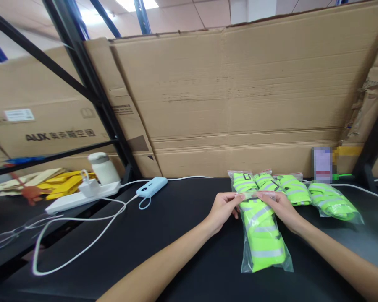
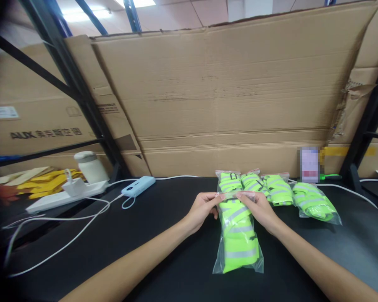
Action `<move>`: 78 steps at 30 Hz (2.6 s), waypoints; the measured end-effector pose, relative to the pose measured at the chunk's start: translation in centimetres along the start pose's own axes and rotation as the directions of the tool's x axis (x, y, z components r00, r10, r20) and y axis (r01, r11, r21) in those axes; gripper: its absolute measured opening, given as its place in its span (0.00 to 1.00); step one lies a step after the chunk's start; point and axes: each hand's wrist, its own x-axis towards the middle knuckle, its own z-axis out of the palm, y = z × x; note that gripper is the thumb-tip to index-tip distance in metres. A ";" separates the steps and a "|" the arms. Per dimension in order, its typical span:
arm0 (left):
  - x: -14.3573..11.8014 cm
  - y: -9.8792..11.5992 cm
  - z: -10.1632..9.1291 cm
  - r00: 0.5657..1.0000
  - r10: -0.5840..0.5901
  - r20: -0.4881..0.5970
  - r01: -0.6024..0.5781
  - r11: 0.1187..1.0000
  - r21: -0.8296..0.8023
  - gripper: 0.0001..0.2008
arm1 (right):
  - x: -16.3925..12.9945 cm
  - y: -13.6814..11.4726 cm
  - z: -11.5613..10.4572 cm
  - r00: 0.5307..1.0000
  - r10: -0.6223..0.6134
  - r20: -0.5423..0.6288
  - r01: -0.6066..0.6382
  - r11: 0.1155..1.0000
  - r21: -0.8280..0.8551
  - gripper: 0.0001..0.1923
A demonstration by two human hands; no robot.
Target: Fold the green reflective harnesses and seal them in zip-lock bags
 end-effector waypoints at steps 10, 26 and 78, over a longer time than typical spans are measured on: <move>0.1 0.8 -0.3 0.989 -0.132 -0.060 0.129 0.990 -0.056 0.17 | -0.1 -0.1 0.4 0.984 0.179 -0.017 -0.171 0.962 0.214 0.21; 0.3 1.0 -0.6 0.998 0.002 -0.060 -0.005 0.998 -0.055 0.19 | 0.3 0.0 0.1 0.965 0.249 -0.078 -0.194 0.885 0.423 0.17; 0.0 0.1 -0.6 0.987 0.029 0.158 -0.064 0.973 0.220 0.24 | -0.1 -0.1 -0.2 0.962 0.274 0.015 -0.274 0.955 0.114 0.21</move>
